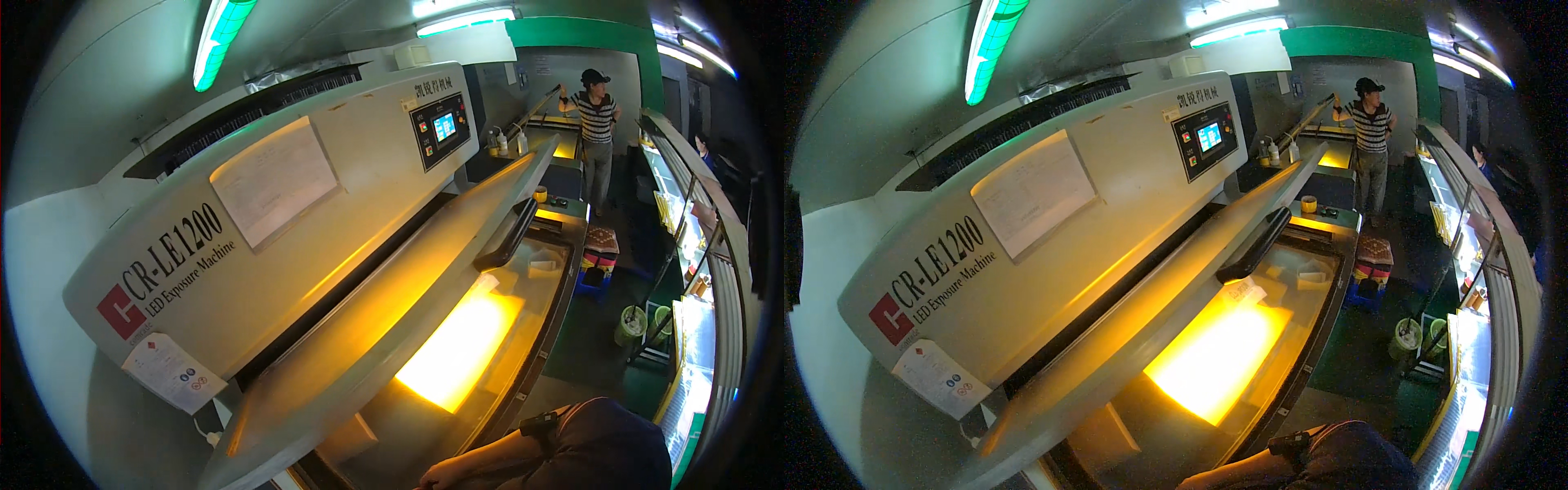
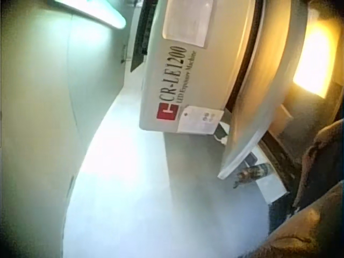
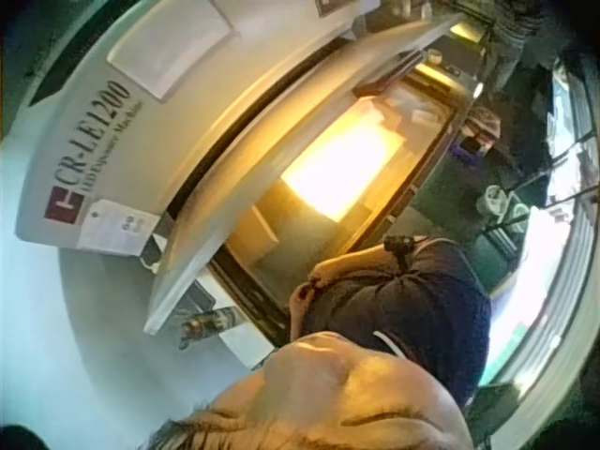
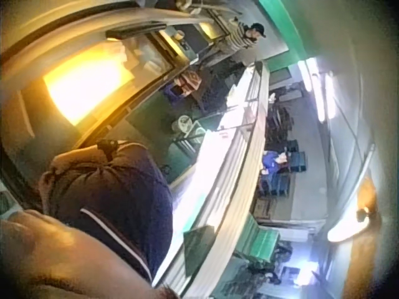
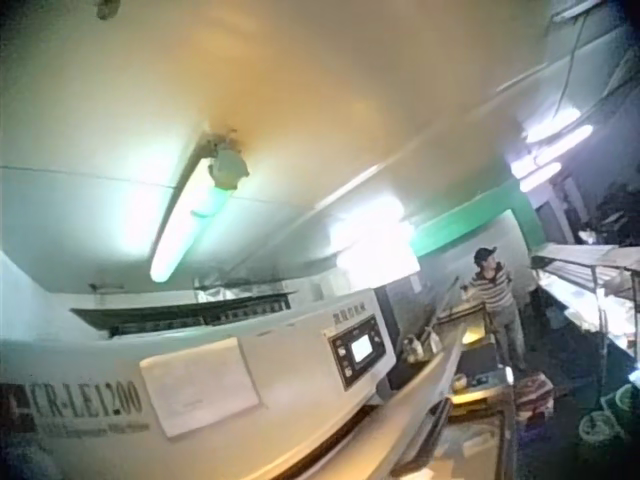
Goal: The person is operating an LED exposure machine for manufacturing printed circuit boards.
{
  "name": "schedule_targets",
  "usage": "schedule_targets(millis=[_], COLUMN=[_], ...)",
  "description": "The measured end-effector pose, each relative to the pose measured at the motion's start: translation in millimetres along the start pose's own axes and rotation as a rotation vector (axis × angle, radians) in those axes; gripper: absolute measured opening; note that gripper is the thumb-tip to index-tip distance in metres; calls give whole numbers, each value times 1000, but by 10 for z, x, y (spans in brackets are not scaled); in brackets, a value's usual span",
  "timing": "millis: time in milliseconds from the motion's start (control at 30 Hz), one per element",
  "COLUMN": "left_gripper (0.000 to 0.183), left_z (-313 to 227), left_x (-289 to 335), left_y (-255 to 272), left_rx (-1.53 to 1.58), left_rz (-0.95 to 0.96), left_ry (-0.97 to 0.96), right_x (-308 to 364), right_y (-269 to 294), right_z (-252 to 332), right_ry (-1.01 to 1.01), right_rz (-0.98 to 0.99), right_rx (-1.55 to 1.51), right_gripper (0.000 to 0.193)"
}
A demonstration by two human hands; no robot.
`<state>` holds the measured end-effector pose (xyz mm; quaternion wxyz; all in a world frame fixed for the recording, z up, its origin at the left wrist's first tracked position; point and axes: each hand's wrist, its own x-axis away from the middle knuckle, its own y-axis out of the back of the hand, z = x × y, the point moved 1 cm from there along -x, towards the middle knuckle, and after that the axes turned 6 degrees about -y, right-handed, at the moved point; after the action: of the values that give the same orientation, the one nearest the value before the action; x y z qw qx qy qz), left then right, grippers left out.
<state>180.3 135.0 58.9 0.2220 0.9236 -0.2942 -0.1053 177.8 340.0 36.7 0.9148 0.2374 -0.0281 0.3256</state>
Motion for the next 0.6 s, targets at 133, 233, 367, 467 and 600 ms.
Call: schedule_targets(millis=[133,233,367,467,600], left_gripper=[23,23,23,21,29], left_z=[-43,-53,220,533,214], left_x=[-122,-299,-515,-517,-660], left_y=[103,82,-236,-456,-314], left_rx=[53,164,264,-23,-170], left_rz=[17,-7,-121,-69,79], left_ry=[50,113,151,-50,156], right_x=[-227,-289,-136,-82,-170], right_y=[-3,113,371,577,666], right_z=[-146,-156,-73,10,125], right_ry=[54,-22,-20,-114,-239], right_rz=[-1,-15,44,318,375], right_rx=[190,240,203,182,279], right_gripper=[32,33,41,40,37])
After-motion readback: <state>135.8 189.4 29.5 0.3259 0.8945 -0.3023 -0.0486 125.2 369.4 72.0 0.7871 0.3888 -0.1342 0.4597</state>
